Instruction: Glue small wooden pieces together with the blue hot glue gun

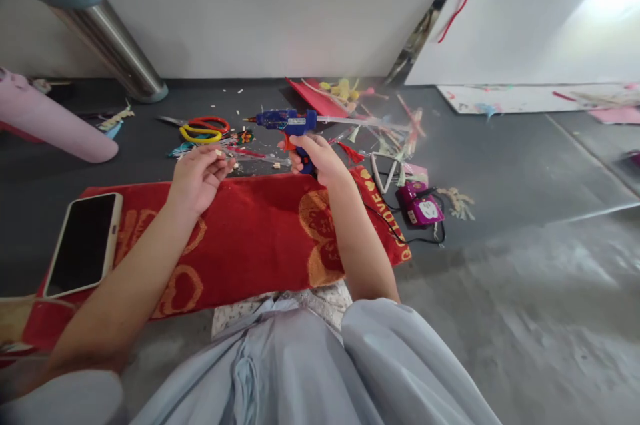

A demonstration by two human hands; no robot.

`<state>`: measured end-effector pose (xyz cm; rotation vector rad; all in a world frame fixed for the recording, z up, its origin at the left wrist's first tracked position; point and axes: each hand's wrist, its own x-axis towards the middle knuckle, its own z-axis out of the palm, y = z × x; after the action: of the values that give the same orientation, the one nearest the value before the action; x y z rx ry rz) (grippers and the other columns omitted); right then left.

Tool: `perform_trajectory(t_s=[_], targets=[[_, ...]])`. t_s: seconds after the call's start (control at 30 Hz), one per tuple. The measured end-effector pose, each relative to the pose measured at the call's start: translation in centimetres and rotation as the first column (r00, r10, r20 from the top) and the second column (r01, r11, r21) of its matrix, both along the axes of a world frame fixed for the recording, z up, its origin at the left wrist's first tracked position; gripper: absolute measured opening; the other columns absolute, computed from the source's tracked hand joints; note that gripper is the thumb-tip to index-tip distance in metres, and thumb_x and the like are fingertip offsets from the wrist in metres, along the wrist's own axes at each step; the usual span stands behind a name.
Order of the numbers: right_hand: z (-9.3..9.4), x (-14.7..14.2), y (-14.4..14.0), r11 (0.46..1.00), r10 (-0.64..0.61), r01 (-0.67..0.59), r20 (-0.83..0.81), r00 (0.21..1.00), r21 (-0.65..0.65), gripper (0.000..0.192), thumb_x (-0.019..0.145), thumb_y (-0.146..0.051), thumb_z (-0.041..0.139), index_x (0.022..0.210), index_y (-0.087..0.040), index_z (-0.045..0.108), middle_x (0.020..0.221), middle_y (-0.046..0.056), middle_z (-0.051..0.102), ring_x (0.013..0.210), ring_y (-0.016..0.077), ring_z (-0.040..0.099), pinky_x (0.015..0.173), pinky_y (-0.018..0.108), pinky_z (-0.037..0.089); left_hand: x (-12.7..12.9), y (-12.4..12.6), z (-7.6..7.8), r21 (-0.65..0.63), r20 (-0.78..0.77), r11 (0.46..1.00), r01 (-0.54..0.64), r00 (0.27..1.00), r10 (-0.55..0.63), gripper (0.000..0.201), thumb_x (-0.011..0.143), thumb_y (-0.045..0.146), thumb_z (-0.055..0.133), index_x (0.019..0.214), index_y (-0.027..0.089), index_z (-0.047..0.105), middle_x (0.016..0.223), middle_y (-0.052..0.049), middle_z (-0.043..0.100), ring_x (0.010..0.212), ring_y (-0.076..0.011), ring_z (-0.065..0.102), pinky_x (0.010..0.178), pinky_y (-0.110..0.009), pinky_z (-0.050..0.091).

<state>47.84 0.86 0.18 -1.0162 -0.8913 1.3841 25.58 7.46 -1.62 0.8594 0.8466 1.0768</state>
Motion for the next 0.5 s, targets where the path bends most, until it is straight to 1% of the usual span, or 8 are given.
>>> perform_trajectory(t_s=[0.17,0.3,0.4,0.5], targets=[[-2.0,-1.8,0.9,0.999,0.046,-0.046,-0.007,0.999,0.028,0.029,0.074,-0.043,0.068,0.075,-0.015,0.059,0.041,-0.009,0.045,0.035,0.0046,0.035,0.038,0.020,0.040,-0.7,0.2,-1.5,-0.043,0.057,0.998,-0.045,0.997,0.047,0.012,0.067,0.017,0.070,0.076,0.021,0.063,0.065,0.005,0.063,0.059,-0.0048,0.060,0.085,-0.026,0.058],[-3.8,-2.2,1.1,0.996,0.082,-0.082,0.010,0.997,0.024,0.035,0.074,-0.049,0.069,0.077,-0.015,0.059,0.043,-0.007,0.050,0.036,0.0058,0.043,0.040,0.020,0.045,-1.4,0.5,-1.7,-0.025,0.072,0.997,-0.075,0.994,0.076,0.011,0.070,0.018,0.069,0.077,0.021,0.062,0.066,0.005,0.062,0.060,-0.0047,0.059,0.090,-0.027,0.056],[-4.5,-2.5,1.1,0.994,0.108,-0.109,0.047,0.993,0.018,0.039,0.073,-0.054,0.070,0.075,-0.017,0.058,0.045,-0.006,0.054,0.038,0.0068,0.047,0.042,0.021,0.049,-1.8,0.9,-1.8,-0.019,0.074,0.995,-0.103,0.992,0.104,0.008,0.072,0.018,0.068,0.076,0.022,0.062,0.067,0.005,0.061,0.060,-0.0049,0.058,0.090,-0.027,0.056],[-4.6,-3.0,0.9,0.990,0.134,-0.137,0.066,0.989,0.034,0.041,0.073,-0.056,0.070,0.073,-0.018,0.057,0.044,-0.006,0.053,0.036,0.0071,0.047,0.041,0.022,0.049,-1.9,1.2,-2.3,-0.023,0.055,0.992,-0.123,0.991,0.124,0.007,0.073,0.019,0.068,0.075,0.023,0.063,0.067,0.005,0.061,0.060,-0.0053,0.058,0.089,-0.027,0.056]])
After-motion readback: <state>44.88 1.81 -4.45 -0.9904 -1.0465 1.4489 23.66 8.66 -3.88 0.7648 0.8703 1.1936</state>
